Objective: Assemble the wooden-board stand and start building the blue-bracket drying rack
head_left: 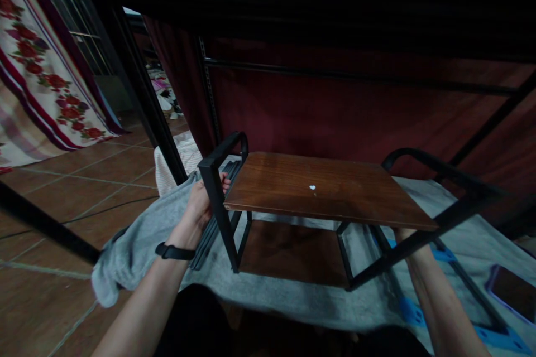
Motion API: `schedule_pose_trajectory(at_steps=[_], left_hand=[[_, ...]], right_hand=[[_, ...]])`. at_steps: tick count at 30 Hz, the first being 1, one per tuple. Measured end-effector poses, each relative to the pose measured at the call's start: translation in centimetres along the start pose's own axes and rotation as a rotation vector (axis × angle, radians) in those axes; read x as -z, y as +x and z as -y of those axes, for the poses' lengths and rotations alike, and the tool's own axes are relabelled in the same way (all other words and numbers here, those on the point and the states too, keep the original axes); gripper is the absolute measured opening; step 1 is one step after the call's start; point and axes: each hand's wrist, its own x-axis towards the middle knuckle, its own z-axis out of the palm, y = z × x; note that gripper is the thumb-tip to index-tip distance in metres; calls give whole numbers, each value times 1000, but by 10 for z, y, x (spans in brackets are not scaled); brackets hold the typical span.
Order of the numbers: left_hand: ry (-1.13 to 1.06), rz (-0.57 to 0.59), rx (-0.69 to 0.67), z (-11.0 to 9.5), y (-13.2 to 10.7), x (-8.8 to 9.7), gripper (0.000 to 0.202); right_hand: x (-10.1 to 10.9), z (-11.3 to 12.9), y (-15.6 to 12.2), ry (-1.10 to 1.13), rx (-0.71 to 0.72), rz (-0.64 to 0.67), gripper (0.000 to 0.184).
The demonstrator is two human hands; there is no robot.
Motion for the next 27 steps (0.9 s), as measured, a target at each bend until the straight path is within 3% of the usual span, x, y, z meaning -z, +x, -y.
schedule_pose_trajectory(at_steps=[6, 14, 20, 27], left_hand=[[11, 65, -72, -29, -7, -6, 23], [59, 82, -182, -79, -27, -10, 16], [494, 68, -536, -110, -48, -16, 13], [1024, 105, -827, -133, -55, -18, 26]], right_hand=[[-4, 65, -2, 128, -64, -95, 24], [19, 124, 5, 230, -175, -112, 12], [31, 166, 1, 310, -135, -37, 12], [38, 187, 12, 325, -375, 32, 27]])
